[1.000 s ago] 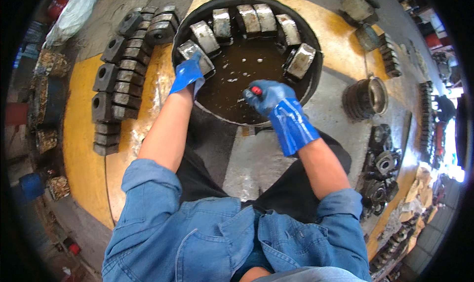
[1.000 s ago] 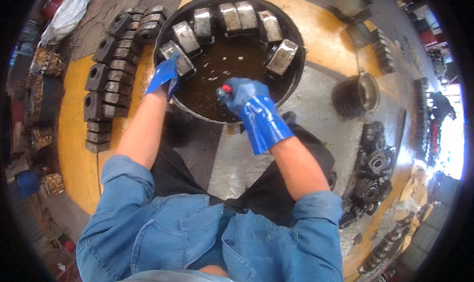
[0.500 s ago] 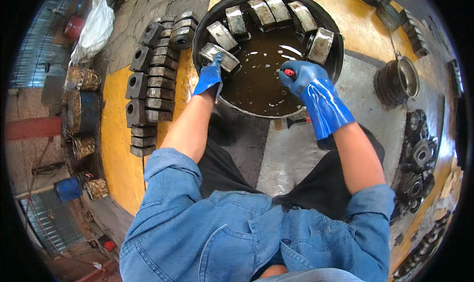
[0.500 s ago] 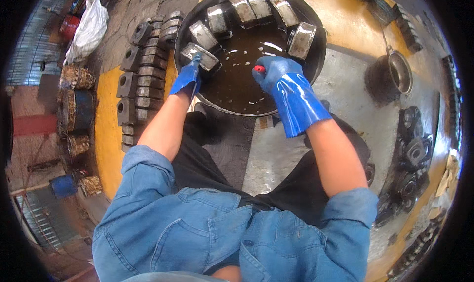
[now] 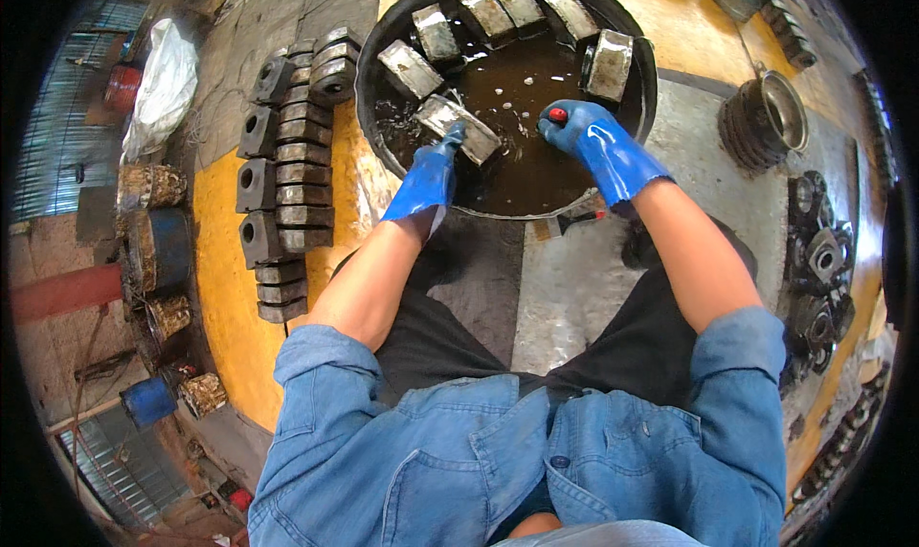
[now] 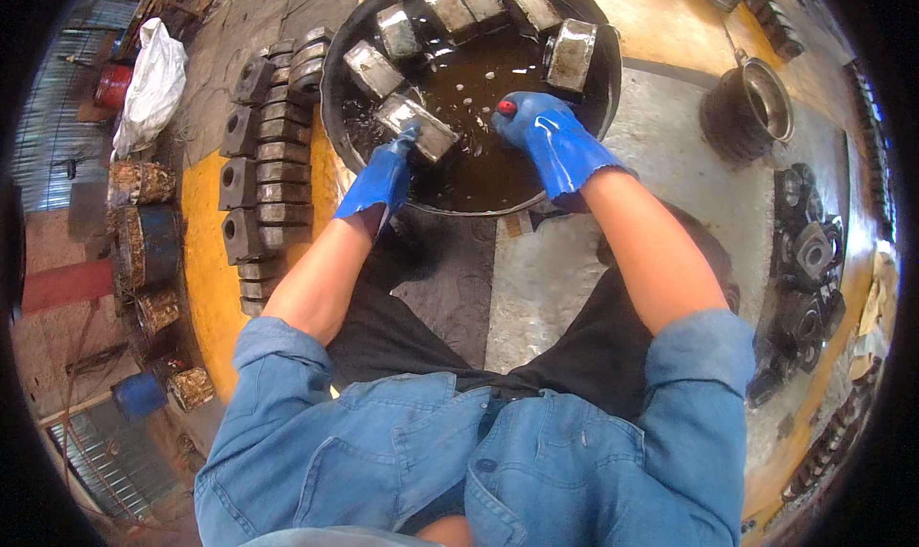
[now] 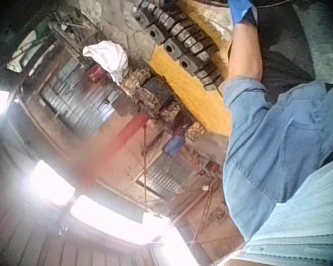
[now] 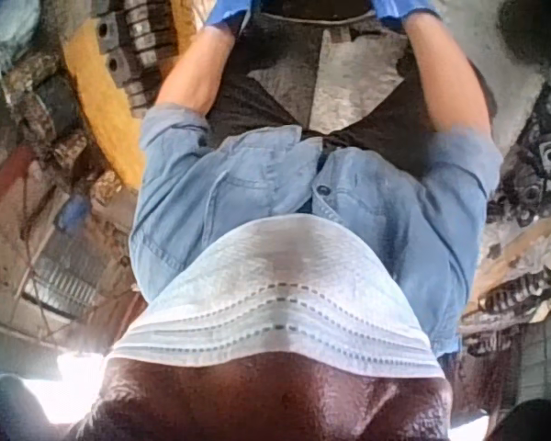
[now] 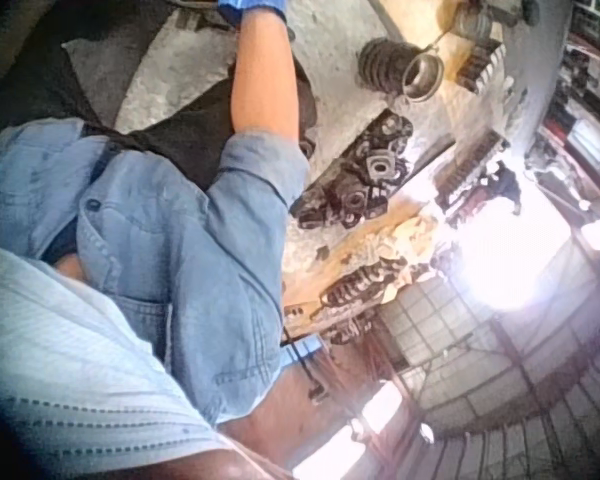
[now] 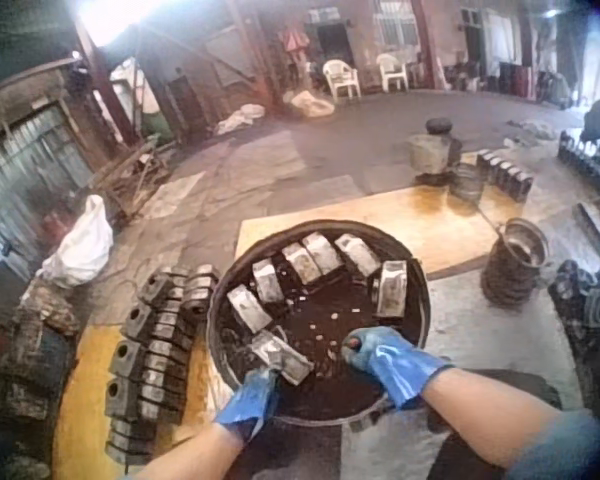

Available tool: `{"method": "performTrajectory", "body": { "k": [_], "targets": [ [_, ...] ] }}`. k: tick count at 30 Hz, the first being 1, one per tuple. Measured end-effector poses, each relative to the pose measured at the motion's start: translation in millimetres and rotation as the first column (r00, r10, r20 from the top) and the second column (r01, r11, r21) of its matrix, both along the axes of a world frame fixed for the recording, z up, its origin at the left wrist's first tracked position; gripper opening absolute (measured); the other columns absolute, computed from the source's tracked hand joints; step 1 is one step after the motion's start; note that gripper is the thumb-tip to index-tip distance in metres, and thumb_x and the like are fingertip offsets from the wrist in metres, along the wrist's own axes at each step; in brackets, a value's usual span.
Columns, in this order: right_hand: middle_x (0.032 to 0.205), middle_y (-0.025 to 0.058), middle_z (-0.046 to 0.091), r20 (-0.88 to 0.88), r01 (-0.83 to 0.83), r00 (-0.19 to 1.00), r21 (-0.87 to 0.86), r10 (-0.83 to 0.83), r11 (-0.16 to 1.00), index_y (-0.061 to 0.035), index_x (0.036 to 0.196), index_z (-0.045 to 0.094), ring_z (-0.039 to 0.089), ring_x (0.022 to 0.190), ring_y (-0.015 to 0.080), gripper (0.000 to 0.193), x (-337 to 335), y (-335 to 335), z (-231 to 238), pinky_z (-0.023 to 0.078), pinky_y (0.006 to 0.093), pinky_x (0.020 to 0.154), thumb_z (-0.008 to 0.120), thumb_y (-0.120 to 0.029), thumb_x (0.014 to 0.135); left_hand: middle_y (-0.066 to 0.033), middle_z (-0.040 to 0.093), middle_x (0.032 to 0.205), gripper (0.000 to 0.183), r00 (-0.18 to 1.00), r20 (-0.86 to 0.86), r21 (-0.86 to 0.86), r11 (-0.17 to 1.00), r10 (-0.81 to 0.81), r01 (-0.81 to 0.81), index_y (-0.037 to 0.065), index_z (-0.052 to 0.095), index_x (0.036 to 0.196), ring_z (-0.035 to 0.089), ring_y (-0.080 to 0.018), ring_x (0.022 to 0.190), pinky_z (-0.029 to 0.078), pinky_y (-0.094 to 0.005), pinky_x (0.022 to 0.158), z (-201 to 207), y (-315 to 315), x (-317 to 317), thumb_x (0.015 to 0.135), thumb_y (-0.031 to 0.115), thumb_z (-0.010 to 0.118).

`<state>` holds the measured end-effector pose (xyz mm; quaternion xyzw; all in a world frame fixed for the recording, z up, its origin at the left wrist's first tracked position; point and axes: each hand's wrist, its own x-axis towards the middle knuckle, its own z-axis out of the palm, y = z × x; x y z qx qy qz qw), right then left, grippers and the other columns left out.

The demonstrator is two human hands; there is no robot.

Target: The person cleans metal parts by immersing them in a bucket of liquid and scrubbing them with a brush. The person removes individual metal blocks from the bucket one at a time, scrubs the surfaces and holes with the brush, and places them onto a metal table or back into the bucket.

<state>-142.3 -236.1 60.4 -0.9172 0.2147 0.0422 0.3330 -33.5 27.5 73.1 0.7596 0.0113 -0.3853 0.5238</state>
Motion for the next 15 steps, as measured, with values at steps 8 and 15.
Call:
{"method": "performTrajectory", "body": {
  "k": [8,15],
  "targets": [
    [0.107,0.0122,0.08,0.038,0.165,0.983,0.219,-0.177,0.962,-0.0189,0.116,0.078,0.076,0.099,0.0307,0.035,6,-26,-41,0.059,0.0413,0.094,0.072,-0.045,0.094,-0.0075,0.077,0.104,0.054,0.925,0.125,0.073,0.933,-0.359,0.353,-0.003,0.077,0.119,0.065,-0.0143,0.09,0.05,-0.0294,0.084,9,-20,1,0.1,0.047,0.071],
    [0.106,0.0016,0.08,0.155,0.248,0.925,0.451,-0.348,0.857,-0.0113,0.117,0.08,0.072,0.094,0.0112,0.029,14,-26,4,0.057,0.0289,0.091,0.078,-0.031,0.096,-0.0087,0.077,0.109,0.046,0.843,-0.097,-0.213,0.839,-0.529,0.501,-0.001,0.072,0.126,0.072,-0.0169,0.097,0.058,-0.0312,0.087,15,-37,23,0.099,0.036,0.076]
  ]
}}
